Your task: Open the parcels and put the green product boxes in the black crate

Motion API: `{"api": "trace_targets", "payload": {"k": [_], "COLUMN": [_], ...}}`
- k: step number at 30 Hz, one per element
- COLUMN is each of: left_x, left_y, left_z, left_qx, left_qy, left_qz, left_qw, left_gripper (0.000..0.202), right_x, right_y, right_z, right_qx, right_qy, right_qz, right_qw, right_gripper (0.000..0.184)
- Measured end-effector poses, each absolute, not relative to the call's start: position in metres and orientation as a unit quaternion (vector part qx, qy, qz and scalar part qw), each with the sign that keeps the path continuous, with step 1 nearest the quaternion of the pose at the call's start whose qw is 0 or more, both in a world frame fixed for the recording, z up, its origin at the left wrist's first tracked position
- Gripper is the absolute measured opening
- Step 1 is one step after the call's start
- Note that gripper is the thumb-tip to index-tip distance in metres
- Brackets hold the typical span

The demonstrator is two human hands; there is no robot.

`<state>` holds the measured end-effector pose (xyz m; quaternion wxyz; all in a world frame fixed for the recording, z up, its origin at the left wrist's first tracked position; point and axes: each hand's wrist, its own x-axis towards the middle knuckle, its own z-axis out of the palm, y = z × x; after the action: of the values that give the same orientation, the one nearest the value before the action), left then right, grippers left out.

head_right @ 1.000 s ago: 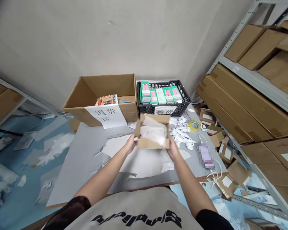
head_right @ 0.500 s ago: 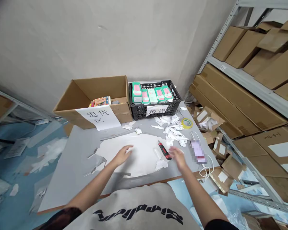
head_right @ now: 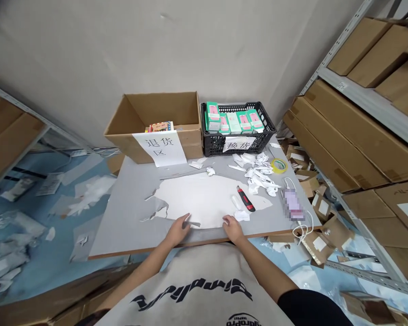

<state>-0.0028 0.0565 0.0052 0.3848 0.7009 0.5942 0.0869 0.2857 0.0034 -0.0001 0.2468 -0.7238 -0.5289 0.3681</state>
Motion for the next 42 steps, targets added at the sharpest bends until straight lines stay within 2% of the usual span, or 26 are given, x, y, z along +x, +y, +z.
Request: {"api": "trace_targets", "payload": {"k": [6,14,19,23,26,28,31,36,42], "left_x": [-0.017,0.001,0.050,0.091,0.110,0.116,0.119,0.116,0.108], "left_y": [0.054,0.006,0.009,0.027,0.036,0.037,0.031,0.024,0.022], "left_z": [0.002,-0.009,-0.007,-0.003,-0.003,-0.004,-0.009,-0.015,-0.019], "left_qx": [0.691,0.679,0.661,0.656,0.663,0.671,0.683,0.695,0.708], "left_qy": [0.572,0.619,0.670,0.686,0.695,0.700,0.702,0.694,0.679], "left_qz": [0.093,0.076,0.072,0.044,-0.007,-0.036,-0.054,-0.048,-0.048], "left_qw": [0.433,0.387,0.329,0.310,0.277,0.241,0.194,0.182,0.189], "left_gripper": [0.059,0.073,0.068,0.068,0.072,0.072,0.067,0.060,0.060], "right_x": [0.234,0.249,0.333,0.464,0.572,0.627,0.671,0.680,0.683], "right_y": [-0.002,-0.029,-0.021,-0.012,-0.015,-0.022,-0.034,-0.047,-0.046], "right_z": [-0.003,-0.006,0.011,0.030,0.034,0.029,0.016,-0.004,-0.020], "right_qx": [-0.684,-0.622,-0.624,-0.744,-0.815,-0.847,-0.860,-0.856,-0.863], "right_qy": [-0.588,-0.645,-0.630,-0.470,-0.355,-0.290,-0.251,-0.249,-0.271], "right_qz": [0.371,0.379,0.351,0.283,0.222,0.208,0.249,0.298,0.287], "right_qw": [0.221,0.230,0.299,0.381,0.400,0.394,0.368,0.340,0.315], "right_gripper": [0.034,0.038,0.038,0.030,0.045,0.054,0.060,0.064,0.066]}}
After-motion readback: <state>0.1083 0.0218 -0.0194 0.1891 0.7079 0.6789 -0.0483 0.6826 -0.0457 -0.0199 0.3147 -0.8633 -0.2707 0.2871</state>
